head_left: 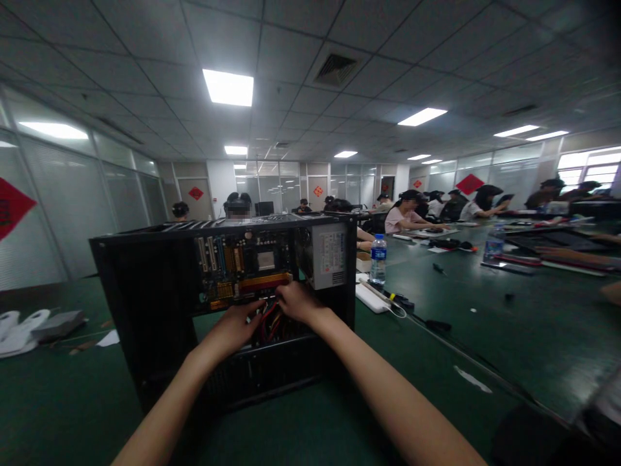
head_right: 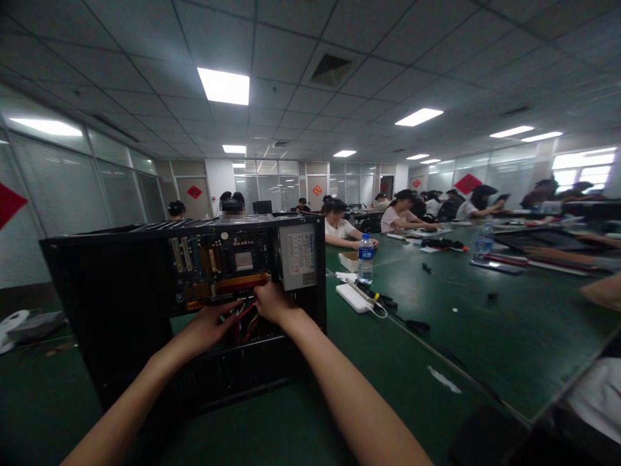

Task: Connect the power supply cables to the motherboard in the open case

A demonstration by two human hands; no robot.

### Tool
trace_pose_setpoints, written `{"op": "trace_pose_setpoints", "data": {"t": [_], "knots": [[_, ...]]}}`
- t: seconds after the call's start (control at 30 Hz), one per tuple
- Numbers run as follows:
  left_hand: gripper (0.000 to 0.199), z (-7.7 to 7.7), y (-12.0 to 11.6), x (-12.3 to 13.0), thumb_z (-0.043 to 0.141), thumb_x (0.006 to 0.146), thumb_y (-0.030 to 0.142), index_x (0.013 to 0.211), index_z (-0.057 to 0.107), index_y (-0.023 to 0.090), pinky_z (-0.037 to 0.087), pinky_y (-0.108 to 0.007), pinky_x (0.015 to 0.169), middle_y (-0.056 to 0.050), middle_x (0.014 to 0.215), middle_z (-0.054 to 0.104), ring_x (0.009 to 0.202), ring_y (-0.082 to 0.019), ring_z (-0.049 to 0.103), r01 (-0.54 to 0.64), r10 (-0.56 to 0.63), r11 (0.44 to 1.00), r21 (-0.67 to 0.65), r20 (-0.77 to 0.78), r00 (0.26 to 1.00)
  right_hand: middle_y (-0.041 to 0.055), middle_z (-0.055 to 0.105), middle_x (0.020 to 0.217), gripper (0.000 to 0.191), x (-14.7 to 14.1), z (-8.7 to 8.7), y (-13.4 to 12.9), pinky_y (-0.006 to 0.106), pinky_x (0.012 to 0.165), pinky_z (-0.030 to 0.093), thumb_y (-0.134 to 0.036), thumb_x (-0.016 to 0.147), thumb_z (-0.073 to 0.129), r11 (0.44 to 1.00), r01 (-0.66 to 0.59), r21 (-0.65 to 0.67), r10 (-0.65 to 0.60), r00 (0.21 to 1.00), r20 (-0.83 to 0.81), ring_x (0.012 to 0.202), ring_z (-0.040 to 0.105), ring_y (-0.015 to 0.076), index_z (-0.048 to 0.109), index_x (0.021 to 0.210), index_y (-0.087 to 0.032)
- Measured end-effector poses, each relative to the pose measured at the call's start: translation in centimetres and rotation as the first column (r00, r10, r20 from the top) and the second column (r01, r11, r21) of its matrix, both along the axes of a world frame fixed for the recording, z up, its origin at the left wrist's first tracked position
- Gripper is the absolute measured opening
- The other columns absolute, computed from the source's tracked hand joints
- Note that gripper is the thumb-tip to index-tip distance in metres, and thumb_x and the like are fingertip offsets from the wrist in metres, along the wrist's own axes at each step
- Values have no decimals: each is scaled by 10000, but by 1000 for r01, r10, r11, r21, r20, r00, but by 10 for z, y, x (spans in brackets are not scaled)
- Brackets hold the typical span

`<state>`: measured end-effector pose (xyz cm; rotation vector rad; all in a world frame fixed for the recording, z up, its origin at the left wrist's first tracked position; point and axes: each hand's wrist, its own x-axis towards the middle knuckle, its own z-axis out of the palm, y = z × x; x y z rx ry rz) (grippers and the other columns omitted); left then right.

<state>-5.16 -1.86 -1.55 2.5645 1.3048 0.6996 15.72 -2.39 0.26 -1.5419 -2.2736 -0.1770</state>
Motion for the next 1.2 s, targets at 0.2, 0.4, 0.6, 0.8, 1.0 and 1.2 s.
{"op": "trace_pose_setpoints", "data": {"t": [0.2,0.4,0.6,0.8,1.0,1.2], "knots": [[494,1,-1,0,465,974,416,1407,642,258,392,-461,1210,-61,1467,603,1405,-274,542,-18,18,1000,1,-9,1000,149,772,1046,292,0,8,-9,278,802,526,-192,979,498,1000,15,-20,-15,1000,4,1005,742,255,775,1068,-155],[496,-5,4,-4,478,972,424,1417,628,261,398,-462,1205,-69,1458,619,1390,-276,559,-13,13,1000,1,18,1000,152,769,1061,298,0,6,-6,276,782,525,-200,985,490,1000,13,-19,-13,1000,11,993,743,255,769,1080,-164],[480,-3,1,-4,474,980,419,1410,626,273,426,-442,1181,-66,1448,631,1366,-267,583,-8,8,1000,-18,23,1000,135,776,1044,290,0,3,-3,266,765,517,-201,982,492,1000,3,-8,-3,1000,9,988,748,247,769,1059,-162],[470,-4,1,-3,474,988,410,1405,636,265,440,-441,1171,-75,1428,648,1358,-280,590,-19,19,1000,-8,27,999,130,778,1050,271,-2,-1,0,264,757,511,-208,978,510,1000,8,7,-8,1000,18,983,748,243,764,1061,-167],[453,-3,-8,-4,488,990,377,1410,634,291,444,-418,1162,-56,1450,633,1366,-278,582,7,-6,1000,-26,39,999,149,774,1026,280,-4,-12,10,278,749,495,-184,976,492,1000,5,11,-5,1000,23,974,747,253,758,1057,-149],[510,-4,-7,-3,508,974,346,1442,610,173,418,-422,1176,-122,1441,634,1376,-300,570,-36,36,999,-38,8,999,145,769,1091,303,-2,-17,15,289,802,486,-185,979,481,1000,3,8,-3,1000,23,1060,728,269,758,1099,-159]]}}
